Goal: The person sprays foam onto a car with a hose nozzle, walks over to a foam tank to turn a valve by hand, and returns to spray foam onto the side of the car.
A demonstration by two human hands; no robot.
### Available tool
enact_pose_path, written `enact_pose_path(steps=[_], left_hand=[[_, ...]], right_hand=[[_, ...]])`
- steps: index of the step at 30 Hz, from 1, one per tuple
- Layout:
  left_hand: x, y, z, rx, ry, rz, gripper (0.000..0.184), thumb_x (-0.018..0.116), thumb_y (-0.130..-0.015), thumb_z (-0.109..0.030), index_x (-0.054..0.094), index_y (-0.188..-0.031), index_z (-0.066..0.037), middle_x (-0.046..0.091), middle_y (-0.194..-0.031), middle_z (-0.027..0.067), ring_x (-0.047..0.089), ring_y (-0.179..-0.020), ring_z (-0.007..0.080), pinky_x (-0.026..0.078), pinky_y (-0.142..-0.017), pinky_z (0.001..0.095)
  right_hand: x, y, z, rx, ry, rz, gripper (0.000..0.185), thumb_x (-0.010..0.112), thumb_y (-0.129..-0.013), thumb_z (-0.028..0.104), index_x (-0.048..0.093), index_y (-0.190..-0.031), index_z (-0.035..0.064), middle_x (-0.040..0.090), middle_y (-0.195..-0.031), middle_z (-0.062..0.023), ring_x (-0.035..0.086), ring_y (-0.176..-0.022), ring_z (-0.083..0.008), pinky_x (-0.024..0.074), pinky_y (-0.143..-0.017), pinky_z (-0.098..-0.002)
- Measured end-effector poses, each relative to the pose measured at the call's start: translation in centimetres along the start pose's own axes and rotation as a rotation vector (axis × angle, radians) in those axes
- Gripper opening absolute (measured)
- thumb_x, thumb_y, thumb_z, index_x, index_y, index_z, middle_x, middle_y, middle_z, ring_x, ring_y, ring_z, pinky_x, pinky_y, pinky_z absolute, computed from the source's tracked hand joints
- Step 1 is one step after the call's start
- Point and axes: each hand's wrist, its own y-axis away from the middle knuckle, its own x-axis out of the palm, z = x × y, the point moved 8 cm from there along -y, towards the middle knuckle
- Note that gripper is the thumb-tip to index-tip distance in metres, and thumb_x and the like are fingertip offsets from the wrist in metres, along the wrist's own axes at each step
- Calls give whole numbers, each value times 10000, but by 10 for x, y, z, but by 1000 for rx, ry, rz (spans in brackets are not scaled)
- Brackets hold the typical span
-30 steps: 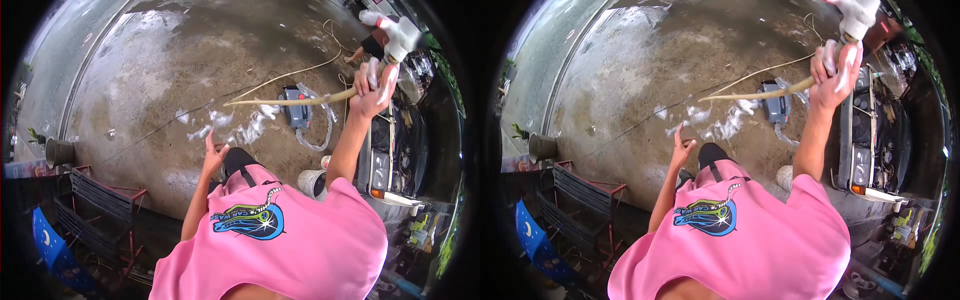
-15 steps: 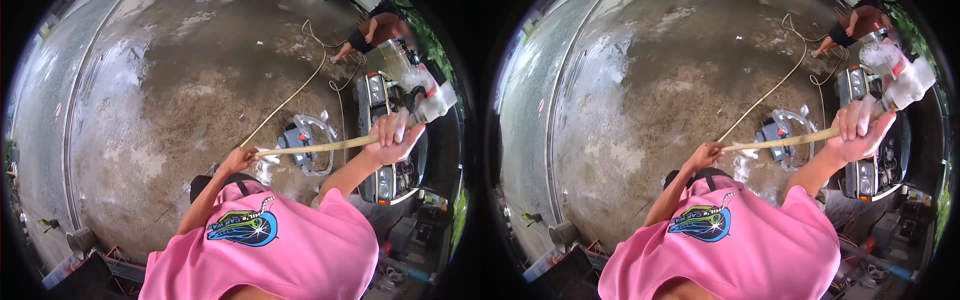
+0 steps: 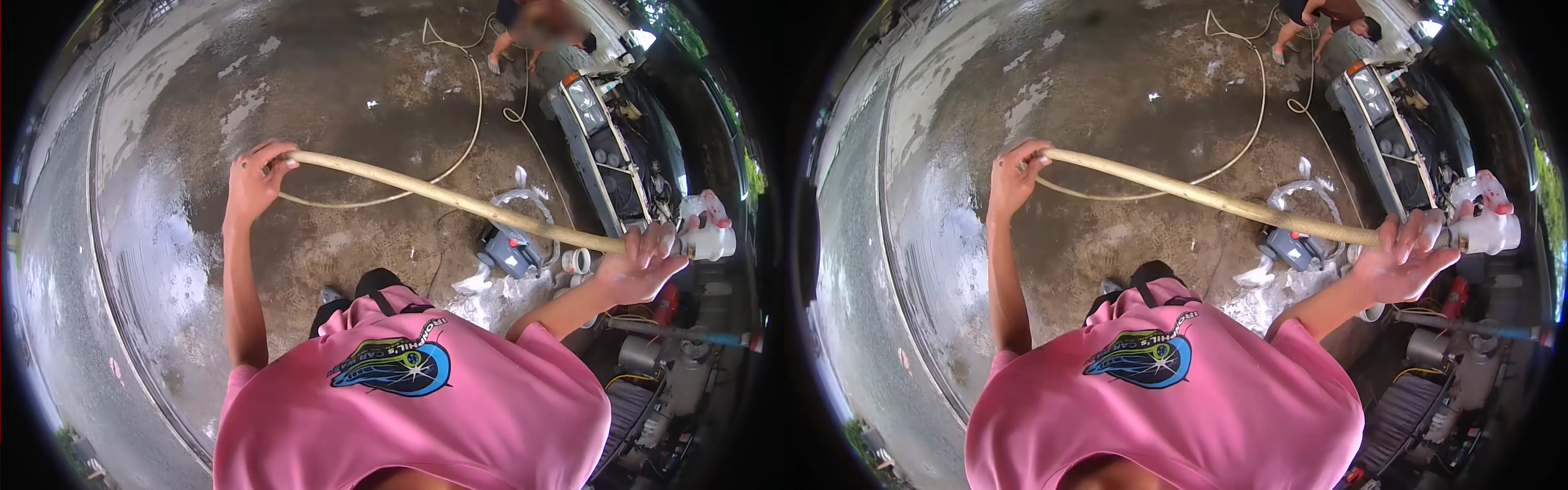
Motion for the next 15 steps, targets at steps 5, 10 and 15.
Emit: enact_pose_path(steps=[5,10,15], left_hand=[[-49,-138,75,84,-28,118,156,596,-716,-20,592,-867,-61,588,-769,45,536,-603,189,407,-544,277],[-73,-287,178,127,-79,100,161,578,-721,-1,587,-871,-59,578,-791,51,534,-616,190,411,-551,278],[-127,-424,278,164,-89,25,178,563,-725,14,582,-886,-58,575,-797,48,519,-619,172,413,-557,272]], right_hand=[[16,-21,-108,-12,87,-155,530,327,-920,334,105,-1350,117,351,-691,-2,311,-540,-73,287,-480,-219],[16,-75,-263,-22,109,-164,526,321,-923,327,92,-1350,122,368,-714,-16,322,-552,-81,292,-493,-218],[11,-174,-445,-49,-203,-98,519,330,-915,358,156,-1332,103,382,-744,-40,344,-557,-98,314,-454,-221]])
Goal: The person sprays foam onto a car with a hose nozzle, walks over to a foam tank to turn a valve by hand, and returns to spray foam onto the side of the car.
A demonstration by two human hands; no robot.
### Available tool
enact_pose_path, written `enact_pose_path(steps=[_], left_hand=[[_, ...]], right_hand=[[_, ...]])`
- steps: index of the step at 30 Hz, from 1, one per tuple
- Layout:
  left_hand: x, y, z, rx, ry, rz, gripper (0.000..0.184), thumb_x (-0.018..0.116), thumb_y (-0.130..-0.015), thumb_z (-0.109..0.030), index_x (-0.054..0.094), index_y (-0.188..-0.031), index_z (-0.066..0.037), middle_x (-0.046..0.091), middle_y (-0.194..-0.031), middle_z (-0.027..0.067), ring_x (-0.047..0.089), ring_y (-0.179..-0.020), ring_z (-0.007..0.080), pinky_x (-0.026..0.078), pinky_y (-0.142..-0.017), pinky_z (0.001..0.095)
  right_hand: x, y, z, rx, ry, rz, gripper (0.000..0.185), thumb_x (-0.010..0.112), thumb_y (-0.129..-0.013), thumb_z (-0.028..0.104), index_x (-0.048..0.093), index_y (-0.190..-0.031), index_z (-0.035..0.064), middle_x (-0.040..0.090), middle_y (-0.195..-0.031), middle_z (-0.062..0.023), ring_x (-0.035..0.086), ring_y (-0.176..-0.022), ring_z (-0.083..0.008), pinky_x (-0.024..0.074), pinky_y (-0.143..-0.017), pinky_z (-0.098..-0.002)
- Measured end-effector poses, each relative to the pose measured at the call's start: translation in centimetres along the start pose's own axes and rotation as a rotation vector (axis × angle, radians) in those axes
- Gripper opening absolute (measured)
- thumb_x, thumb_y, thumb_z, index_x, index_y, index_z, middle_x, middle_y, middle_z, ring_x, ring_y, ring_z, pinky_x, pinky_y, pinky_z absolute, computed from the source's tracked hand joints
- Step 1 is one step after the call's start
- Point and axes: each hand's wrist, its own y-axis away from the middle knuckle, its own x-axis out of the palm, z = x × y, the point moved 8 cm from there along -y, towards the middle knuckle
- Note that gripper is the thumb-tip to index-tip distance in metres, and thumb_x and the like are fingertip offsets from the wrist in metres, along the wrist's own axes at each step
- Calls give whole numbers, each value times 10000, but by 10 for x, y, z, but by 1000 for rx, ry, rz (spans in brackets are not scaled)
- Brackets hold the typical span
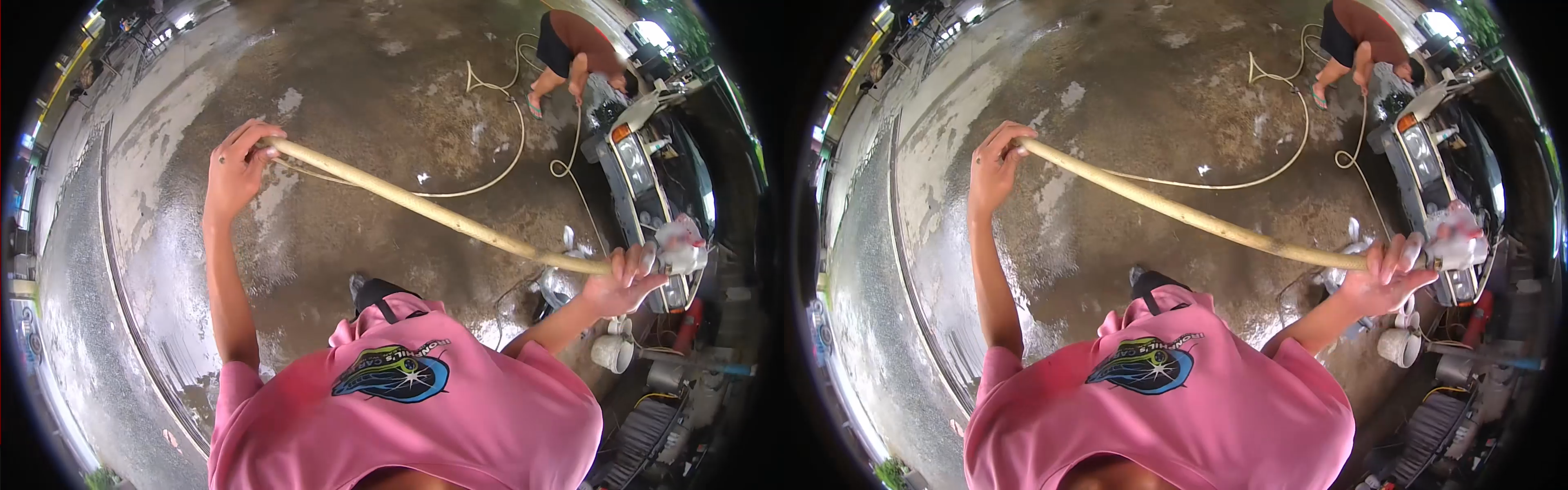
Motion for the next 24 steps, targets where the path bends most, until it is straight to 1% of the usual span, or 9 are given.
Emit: enact_pose_path(steps=[2,4,6,9,13,15,16,18,24], left_hand=[[-26,-43,47,-96,-5,-10,187,554,-731,14,576,-903,-56,578,-798,41,503,-608,151,409,-564,268],[-46,-89,90,-91,-53,-37,194,557,-731,5,566,-914,-56,570,-788,46,496,-601,139,403,-566,261],[-51,-135,133,-114,-46,-33,191,570,-727,-14,560,-913,-60,560,-771,54,486,-588,147,398,-559,258],[-30,-211,214,-86,-20,7,211,609,-704,-44,555,-907,-63,552,-757,55,486,-580,162,396,-548,264],[2,-312,305,-42,34,131,237,654,-674,-80,556,-890,-71,559,-765,57,497,-568,190,402,-533,281],[13,-373,361,-53,57,176,247,668,-671,-96,556,-890,-78,573,-752,55,515,-572,194,405,-528,291],[21,-409,386,-85,83,209,250,671,-673,-100,555,-893,-79,577,-740,52,517,-571,190,404,-525,291],[42,-484,415,-70,136,227,249,674,-674,-104,555,-892,-82,578,-728,47,512,-564,184,401,-521,290],[112,-698,488,51,284,259,239,671,-684,-102,560,-896,-102,579,-715,37,487,-548,163,390,-501,285]], right_hand=[[4,-48,-65,44,-18,-10,514,322,-914,370,171,-1319,93,383,-747,-42,346,-551,-101,316,-444,-218],[5,-108,-131,68,-55,-19,510,306,-913,395,202,-1294,73,386,-752,-46,351,-538,-108,318,-422,-212],[10,-158,-187,75,-102,42,530,305,-913,394,185,-1295,48,393,-753,-57,376,-518,-118,358,-396,-234],[2,-217,-265,23,-134,114,515,350,-911,350,209,-1258,-5,403,-745,-75,381,-484,-124,379,-365,-246],[-32,-287,-374,-26,-161,145,494,318,-922,344,214,-1258,-4,396,-740,-69,367,-477,-114,364,-364,-242],[-58,-328,-430,-1,-66,12,491,277,-929,359,215,-1262,3,391,-734,-62,344,-469,-113,334,-362,-232],[-62,-353,-450,-21,-60,28,491,277,-929,359,215,-1262,3,391,-734,-62,344,-469,-113,334,-362,-232],[-78,-397,-488,40,121,-49,470,220,-938,361,249,-1221,-13,372,-728,-51,322,-477,-108,336,-412,-222],[-143,-514,-571,4,326,-121,385,247,-948,301,301,-1170,-9,367,-767,-46,314,-505,-87,330,-457,-196]])
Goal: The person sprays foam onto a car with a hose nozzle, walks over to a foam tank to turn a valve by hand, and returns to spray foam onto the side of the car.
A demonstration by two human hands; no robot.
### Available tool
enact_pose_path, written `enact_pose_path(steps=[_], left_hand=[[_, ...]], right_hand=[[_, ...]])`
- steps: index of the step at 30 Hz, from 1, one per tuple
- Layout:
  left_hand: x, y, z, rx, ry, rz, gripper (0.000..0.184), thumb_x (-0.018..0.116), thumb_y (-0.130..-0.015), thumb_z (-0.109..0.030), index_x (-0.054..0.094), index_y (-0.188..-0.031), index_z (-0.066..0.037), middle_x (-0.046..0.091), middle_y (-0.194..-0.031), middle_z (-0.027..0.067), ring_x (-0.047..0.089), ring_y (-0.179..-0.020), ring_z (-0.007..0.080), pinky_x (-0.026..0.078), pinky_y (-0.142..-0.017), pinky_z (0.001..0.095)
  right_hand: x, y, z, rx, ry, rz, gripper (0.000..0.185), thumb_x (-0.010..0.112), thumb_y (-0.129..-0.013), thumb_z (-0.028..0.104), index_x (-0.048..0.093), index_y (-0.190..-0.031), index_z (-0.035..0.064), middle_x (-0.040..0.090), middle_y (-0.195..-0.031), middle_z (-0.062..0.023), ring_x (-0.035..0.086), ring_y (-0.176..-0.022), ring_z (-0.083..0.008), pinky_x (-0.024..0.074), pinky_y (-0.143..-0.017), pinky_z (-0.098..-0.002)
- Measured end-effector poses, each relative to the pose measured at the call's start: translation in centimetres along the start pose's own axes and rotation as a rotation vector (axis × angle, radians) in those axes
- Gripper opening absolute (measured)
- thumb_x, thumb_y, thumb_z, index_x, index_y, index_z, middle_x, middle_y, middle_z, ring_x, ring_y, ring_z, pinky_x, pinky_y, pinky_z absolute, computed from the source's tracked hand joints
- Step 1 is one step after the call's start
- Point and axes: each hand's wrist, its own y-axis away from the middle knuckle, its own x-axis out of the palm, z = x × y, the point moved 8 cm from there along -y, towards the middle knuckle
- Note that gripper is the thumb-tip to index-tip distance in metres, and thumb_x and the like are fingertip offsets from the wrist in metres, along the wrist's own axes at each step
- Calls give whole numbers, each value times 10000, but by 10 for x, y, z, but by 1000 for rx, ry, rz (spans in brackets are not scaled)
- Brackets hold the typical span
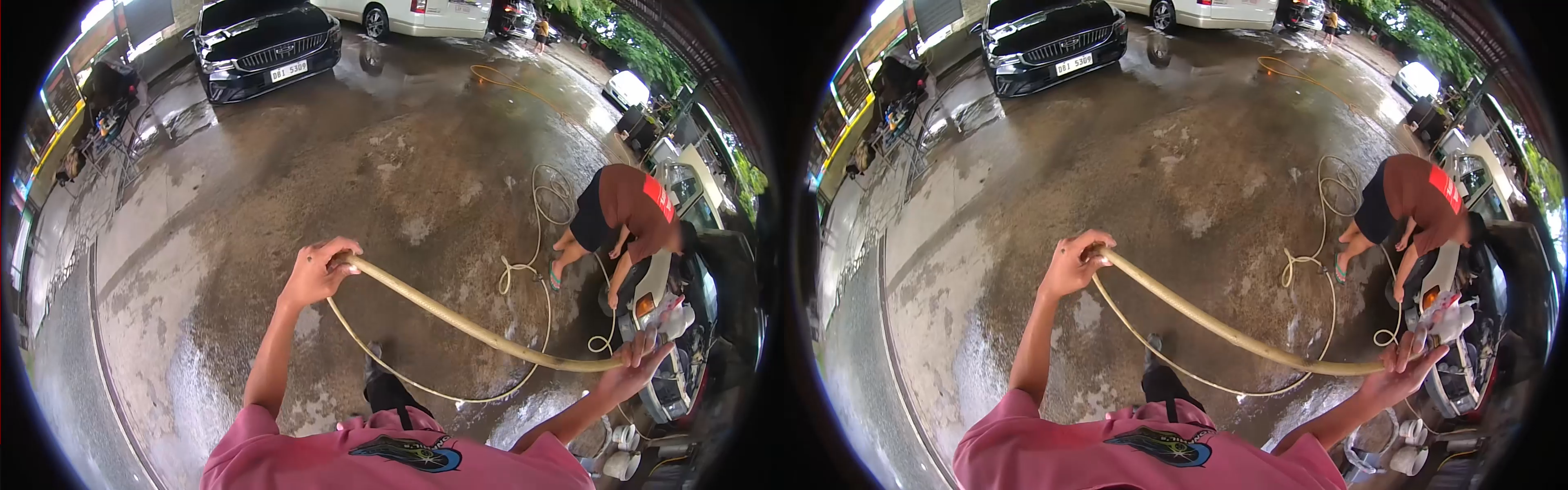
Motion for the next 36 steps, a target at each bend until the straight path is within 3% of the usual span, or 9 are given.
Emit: enact_pose_path(steps=[6,8,10,16,20,22,29,31,36], left_hand=[[-5,-206,116,337,36,-233,245,668,-673,-84,589,-905,-89,571,-733,55,503,-588,187,421,-536,282],[-10,-274,142,406,-99,-205,239,662,-688,-97,595,-917,-78,563,-753,71,510,-604,180,431,-550,281],[-15,-334,175,214,300,-198,211,647,-728,-162,591,-915,-81,514,-744,41,472,-629,136,390,-555,267],[-15,-499,262,175,345,-171,243,654,-743,-184,566,-918,-41,497,-557,-2,447,-470,67,333,-450,194],[-7,-626,321,210,357,-210,351,730,-606,-117,604,-930,-73,533,-576,17,468,-462,85,361,-435,216],[1,-702,330,385,322,-111,383,714,-564,-81,609,-932,-79,542,-579,29,490,-473,112,374,-433,227],[55,-973,375,446,349,178,422,732,-550,-147,599,-949,-110,538,-615,36,505,-490,137,381,-425,260],[87,-1038,394,481,275,258,413,757,-556,-205,598,-928,-125,529,-614,18,512,-496,148,387,-430,266],[185,-1206,481,471,322,359,322,722,-607,-75,615,-911,-73,523,-585,17,525,-493,130,411,-456,236]], right_hand=[[-100,-118,-182,16,-1,-527,371,327,-933,293,343,-1175,12,372,-755,-41,333,-571,-85,337,-481,-211],[-118,-181,-252,141,-187,-463,326,361,-926,262,364,-1127,5,372,-725,-37,346,-575,-82,343,-493,-199],[-138,-247,-319,262,-477,-413,347,365,-924,251,350,-1140,-21,373,-718,-29,345,-555,-75,337,-464,-192],[-245,-425,-508,641,-427,-373,348,414,-901,301,449,-1049,-12,402,-680,-26,306,-444,-59,312,-392,-179],[-368,-489,-640,671,-19,-497,373,452,-883,310,435,-1088,-2,475,-815,-63,371,-532,-41,345,-418,-144],[-396,-516,-714,924,-329,-455,400,441,-875,368,460,-1075,22,498,-861,-78,389,-533,-49,362,-422,-141],[-533,-597,-817,771,12,-714,313,448,-870,365,505,-968,72,524,-749,-67,406,-490,-61,338,-351,-141],[-586,-621,-837,888,334,-798,249,456,-870,326,506,-891,83,514,-691,-53,384,-437,-59,306,-318,-139],[-706,-735,-947,1024,331,-1055,308,435,-871,398,529,-800,113,486,-576,14,320,-371,-15,231,-285,-142]])
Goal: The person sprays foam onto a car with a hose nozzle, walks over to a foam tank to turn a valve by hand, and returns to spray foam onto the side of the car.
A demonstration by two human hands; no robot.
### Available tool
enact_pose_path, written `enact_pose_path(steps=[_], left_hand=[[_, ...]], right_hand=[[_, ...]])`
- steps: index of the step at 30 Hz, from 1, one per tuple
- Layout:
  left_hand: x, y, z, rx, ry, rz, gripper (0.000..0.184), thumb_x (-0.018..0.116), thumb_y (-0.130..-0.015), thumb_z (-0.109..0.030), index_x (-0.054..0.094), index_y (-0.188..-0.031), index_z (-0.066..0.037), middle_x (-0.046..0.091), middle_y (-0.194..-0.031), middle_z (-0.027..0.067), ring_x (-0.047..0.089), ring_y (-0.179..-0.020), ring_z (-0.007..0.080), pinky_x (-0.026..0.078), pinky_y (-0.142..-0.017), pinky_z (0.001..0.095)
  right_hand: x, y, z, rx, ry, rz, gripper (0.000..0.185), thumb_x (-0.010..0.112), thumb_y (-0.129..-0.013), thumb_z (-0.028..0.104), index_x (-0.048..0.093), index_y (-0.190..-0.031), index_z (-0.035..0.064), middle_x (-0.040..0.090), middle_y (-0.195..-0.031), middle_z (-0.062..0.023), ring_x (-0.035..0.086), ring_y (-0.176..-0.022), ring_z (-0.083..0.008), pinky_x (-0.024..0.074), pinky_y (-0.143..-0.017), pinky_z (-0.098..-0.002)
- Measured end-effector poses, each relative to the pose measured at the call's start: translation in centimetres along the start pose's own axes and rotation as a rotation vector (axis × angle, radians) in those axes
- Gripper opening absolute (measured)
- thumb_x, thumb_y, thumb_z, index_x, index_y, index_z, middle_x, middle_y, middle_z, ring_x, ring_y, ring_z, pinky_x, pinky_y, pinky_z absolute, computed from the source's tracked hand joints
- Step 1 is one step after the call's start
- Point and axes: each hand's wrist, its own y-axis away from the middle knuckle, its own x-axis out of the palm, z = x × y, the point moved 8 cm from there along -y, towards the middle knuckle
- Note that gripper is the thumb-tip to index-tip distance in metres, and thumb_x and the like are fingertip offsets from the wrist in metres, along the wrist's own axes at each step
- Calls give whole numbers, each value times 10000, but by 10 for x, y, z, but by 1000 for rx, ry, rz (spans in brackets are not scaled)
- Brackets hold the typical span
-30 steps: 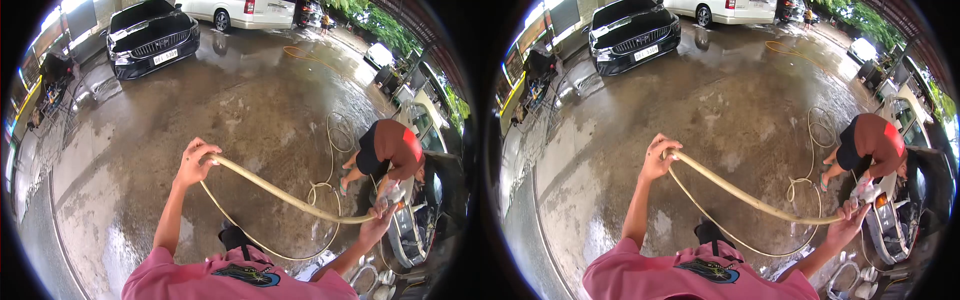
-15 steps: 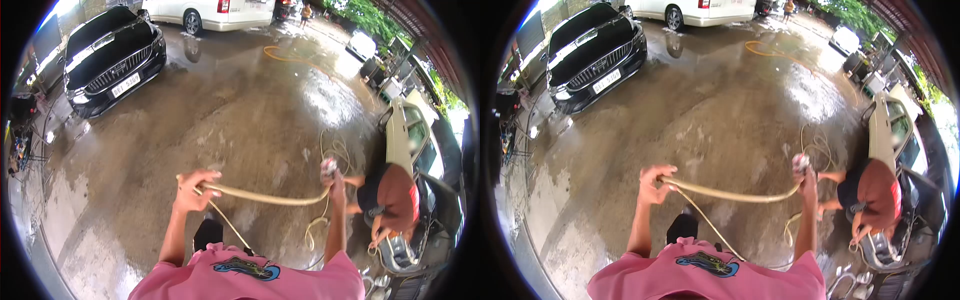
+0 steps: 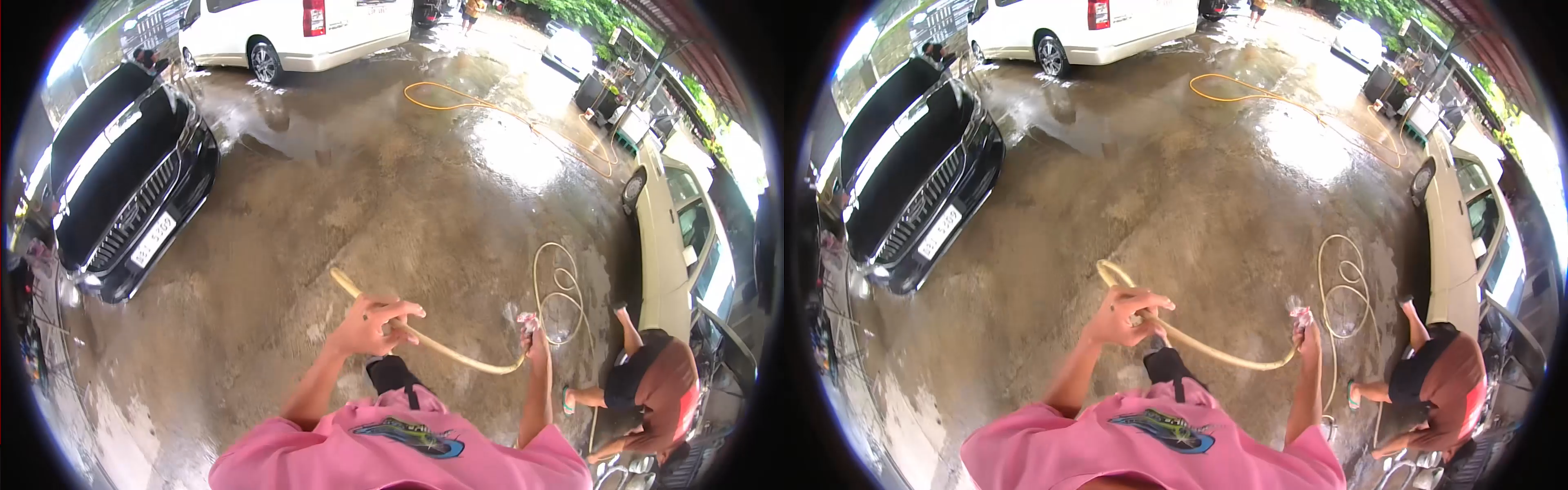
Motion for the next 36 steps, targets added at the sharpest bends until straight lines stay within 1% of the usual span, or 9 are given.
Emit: enact_pose_path(steps=[5,9,15,18,21,28,31,32,36], left_hand=[[-70,-131,103,-57,101,-101,300,719,-591,-65,626,-877,-70,520,-577,21,481,-469,102,366,-429,229],[-121,-214,218,-129,125,-217,228,655,-703,-189,613,-862,-31,518,-570,20,422,-441,72,306,-402,216],[-136,-322,466,-388,490,-282,368,564,-795,-360,583,-888,-5,415,-530,-37,323,-451,39,213,-428,199],[-134,-384,576,-450,575,-206,261,513,-828,-262,590,-881,-19,375,-546,-69,303,-484,17,196,-440,202],[-109,-462,640,-570,743,-121,275,490,-839,-281,594,-845,-26,381,-545,-65,304,-491,14,207,-439,197],[27,-664,805,-430,747,331,383,470,-858,-368,594,-823,-7,462,-566,-13,409,-527,58,306,-485,203],[62,-768,896,-339,972,245,424,440,-868,-409,603,-828,-20,464,-554,-13,409,-504,57,295,-463,208],[64,-806,919,-434,979,303,464,435,-881,-374,543,-607,-15,522,-656,46,424,-547,84,347,-517,226],[75,-949,1000,-440,1016,380,392,420,-888,-381,569,-770,-39,518,-722,22,443,-625,86,347,-539,223]], right_hand=[[189,-58,152,-388,95,206,257,473,-867,356,524,-794,115,474,-567,30,308,-371,-1,233,-297,-126],[323,-141,284,-429,-108,411,239,468,-877,320,499,-836,87,494,-660,12,314,-393,4,236,-300,-127],[487,-267,455,-541,-75,363,270,484,-866,342,479,-885,72,471,-666,5,318,-402,-10,210,-293,-147],[575,-288,549,-722,-16,260,287,483,-865,349,464,-928,70,456,-641,5,317,-388,-28,197,-298,-164],[616,-296,642,-916,336,-174,324,404,-892,349,473,-947,37,393,-498,-1,308,-343,-44,177,-295,-196],[713,-422,798,-1141,288,-52,358,427,-886,265,369,-1178,65,403,-532,-32,299,-339,-67,195,-308,-192],[728,-487,873,-1409,124,-91,445,413,-886,252,288,-1267,60,401,-573,-72,271,-322,-82,187,-298,-194],[741,-505,902,-1446,119,-20,472,419,-882,260,273,-1272,39,404,-576,-75,272,-319,-89,189,-293,-199],[775,-614,1018,-1515,68,-17,438,424,-881,252,314,-1241,28,515,-731,-129,323,-335,-87,214,-293,-192]])
